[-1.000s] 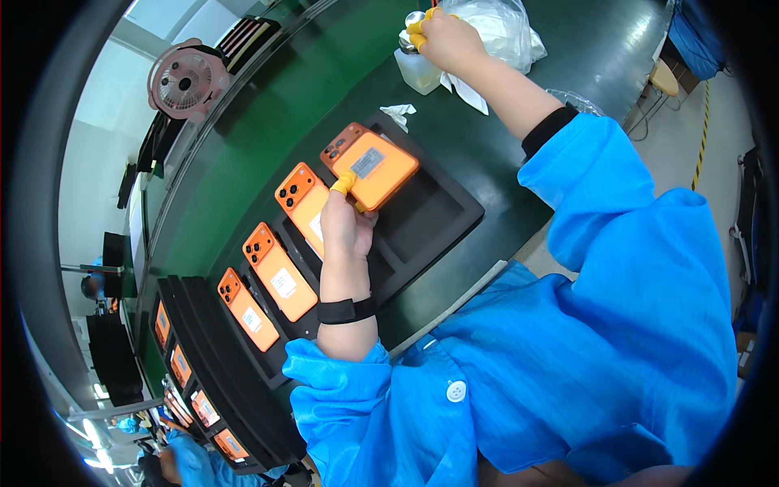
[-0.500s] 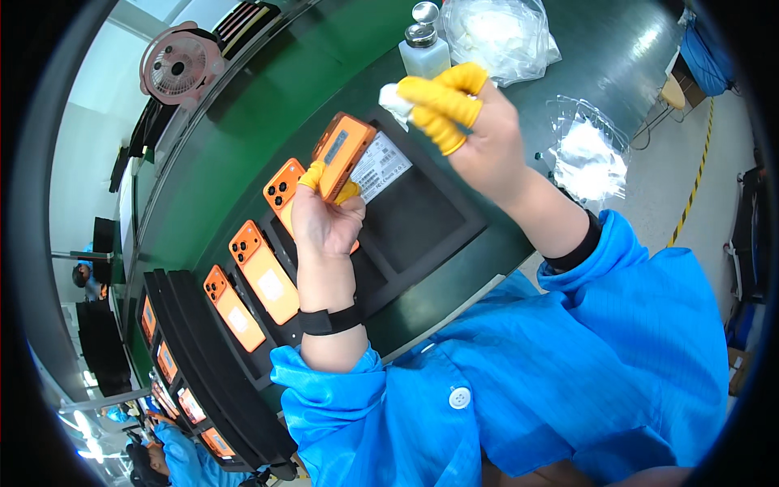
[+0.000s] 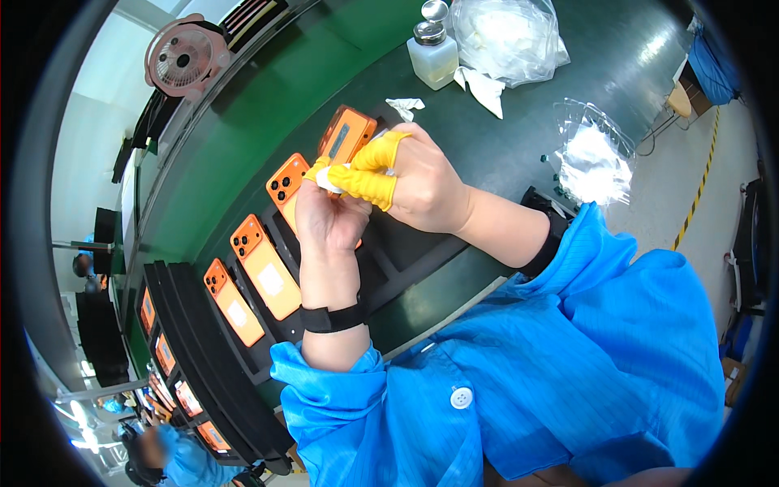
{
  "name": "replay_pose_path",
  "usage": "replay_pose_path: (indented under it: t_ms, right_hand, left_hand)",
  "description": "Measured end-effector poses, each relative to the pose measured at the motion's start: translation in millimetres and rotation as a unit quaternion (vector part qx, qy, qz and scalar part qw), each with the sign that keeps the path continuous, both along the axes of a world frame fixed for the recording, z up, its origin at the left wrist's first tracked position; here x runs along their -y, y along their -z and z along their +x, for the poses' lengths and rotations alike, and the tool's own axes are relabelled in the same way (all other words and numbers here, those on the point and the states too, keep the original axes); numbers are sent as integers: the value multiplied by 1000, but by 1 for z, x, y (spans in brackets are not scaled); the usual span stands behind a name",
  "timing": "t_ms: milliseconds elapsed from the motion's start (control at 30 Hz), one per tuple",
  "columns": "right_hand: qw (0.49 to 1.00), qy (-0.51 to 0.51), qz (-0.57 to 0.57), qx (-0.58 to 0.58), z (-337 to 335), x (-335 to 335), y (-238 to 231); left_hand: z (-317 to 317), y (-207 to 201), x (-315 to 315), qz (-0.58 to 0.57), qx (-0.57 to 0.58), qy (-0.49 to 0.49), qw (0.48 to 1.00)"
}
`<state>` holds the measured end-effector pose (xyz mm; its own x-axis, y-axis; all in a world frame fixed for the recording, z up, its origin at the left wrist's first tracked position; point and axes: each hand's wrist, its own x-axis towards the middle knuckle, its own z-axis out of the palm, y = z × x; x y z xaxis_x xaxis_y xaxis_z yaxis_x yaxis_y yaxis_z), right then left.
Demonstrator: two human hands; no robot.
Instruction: Cleaning and inspecting smartphone back covers on an assembly line.
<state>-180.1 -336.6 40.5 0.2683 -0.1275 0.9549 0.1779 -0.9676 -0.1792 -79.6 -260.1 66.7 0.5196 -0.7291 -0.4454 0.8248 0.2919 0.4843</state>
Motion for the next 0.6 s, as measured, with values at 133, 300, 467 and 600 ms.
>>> replay_pose_path:
  t_ms: [133, 300, 467, 600]
  right_hand:
    - [997, 58, -19, 43, 0, 19, -8]
    - [997, 66, 31, 39, -1, 22, -12]
    - [996, -83, 16, 5, -3, 3, -7]
    - [992, -122, 4, 23, -27, 10, -13]
  left_hand:
    - [8, 0, -2, -51, 10, 94, 994]
    - [17, 9, -8, -104, -15, 127, 986]
    - [0, -3, -8, -65, -9, 76, 995]
    - [-17, -23, -2, 78, 58, -16, 995]
